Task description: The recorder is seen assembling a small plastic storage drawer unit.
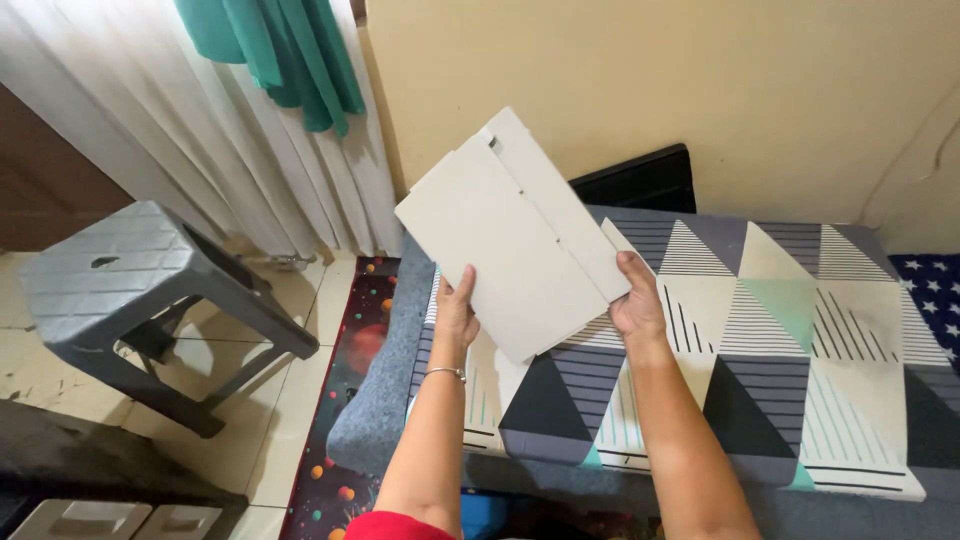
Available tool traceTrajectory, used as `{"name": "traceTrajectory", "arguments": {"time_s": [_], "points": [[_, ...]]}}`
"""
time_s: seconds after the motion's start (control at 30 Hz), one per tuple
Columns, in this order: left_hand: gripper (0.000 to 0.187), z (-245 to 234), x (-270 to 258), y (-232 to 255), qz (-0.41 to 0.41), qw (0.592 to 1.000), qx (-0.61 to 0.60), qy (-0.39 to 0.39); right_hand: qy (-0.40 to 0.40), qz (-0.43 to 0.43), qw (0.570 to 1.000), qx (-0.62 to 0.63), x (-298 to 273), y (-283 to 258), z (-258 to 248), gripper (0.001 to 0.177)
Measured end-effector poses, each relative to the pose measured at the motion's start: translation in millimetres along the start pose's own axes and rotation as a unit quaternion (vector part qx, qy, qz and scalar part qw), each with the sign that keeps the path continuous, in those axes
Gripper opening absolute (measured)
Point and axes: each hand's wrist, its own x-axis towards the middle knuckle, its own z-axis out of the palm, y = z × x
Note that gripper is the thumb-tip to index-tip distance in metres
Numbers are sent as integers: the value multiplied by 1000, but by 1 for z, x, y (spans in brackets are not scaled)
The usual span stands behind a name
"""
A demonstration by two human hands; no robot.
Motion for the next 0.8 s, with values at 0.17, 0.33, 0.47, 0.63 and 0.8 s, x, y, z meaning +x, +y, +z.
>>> {"name": "traceTrajectory", "arguments": {"time_s": [0.17,0.33,0.47,0.63,0.8], "points": [[62,-12,-10,14,-38,998,-3,46,24,-35,999,0,9,-23,-3,23],[60,-27,-9,5,-77,994,42,71,14,-51,999,10,20,-42,-10,46],[60,-40,-9,-11,-50,995,50,75,45,-75,996,15,26,-47,-17,47],[60,-46,2,-17,-10,995,21,97,119,-41,992,13,47,-21,-88,43],[54,-37,18,-20,57,994,35,86,278,58,957,-53,20,8,-132,49]]}}
